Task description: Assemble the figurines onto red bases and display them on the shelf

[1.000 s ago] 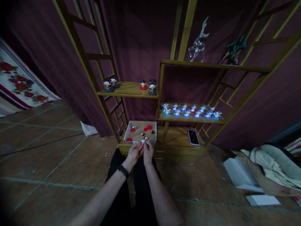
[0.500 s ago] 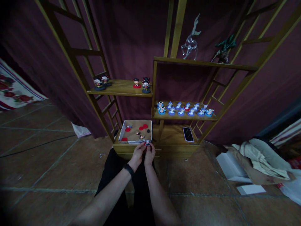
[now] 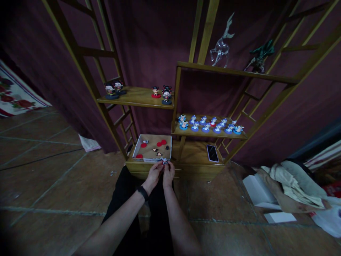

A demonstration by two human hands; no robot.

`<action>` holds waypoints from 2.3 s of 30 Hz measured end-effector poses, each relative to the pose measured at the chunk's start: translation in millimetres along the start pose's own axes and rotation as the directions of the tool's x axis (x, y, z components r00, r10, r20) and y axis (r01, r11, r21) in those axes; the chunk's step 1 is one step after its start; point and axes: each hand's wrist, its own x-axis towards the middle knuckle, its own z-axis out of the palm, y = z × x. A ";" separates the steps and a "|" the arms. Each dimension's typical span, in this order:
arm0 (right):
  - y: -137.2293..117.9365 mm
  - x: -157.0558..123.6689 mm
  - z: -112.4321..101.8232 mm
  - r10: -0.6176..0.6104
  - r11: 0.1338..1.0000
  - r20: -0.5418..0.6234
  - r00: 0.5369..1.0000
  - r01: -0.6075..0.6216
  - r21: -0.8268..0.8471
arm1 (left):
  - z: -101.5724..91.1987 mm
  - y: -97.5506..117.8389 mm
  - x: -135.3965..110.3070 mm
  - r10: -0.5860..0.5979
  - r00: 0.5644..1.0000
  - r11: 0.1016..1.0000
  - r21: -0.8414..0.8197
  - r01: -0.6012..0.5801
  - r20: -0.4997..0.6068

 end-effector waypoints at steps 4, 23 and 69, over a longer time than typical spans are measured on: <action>-1.2 0.0 -0.1 0.018 1.000 0.013 1.000 -0.018 0.017 | 0.7 1.0 -1.4 -0.002 1.000 1.000 -0.016 0.002 0.002; -5.8 0.6 -4.7 -0.014 1.000 0.009 1.000 0.014 0.001 | 5.0 -5.4 5.8 -0.002 0.995 1.000 -0.004 0.001 -0.102; -12.9 2.0 -7.1 0.022 0.999 -0.001 1.000 -0.022 0.044 | 9.7 -0.5 0.0 -0.046 0.995 0.999 -0.024 0.044 -0.084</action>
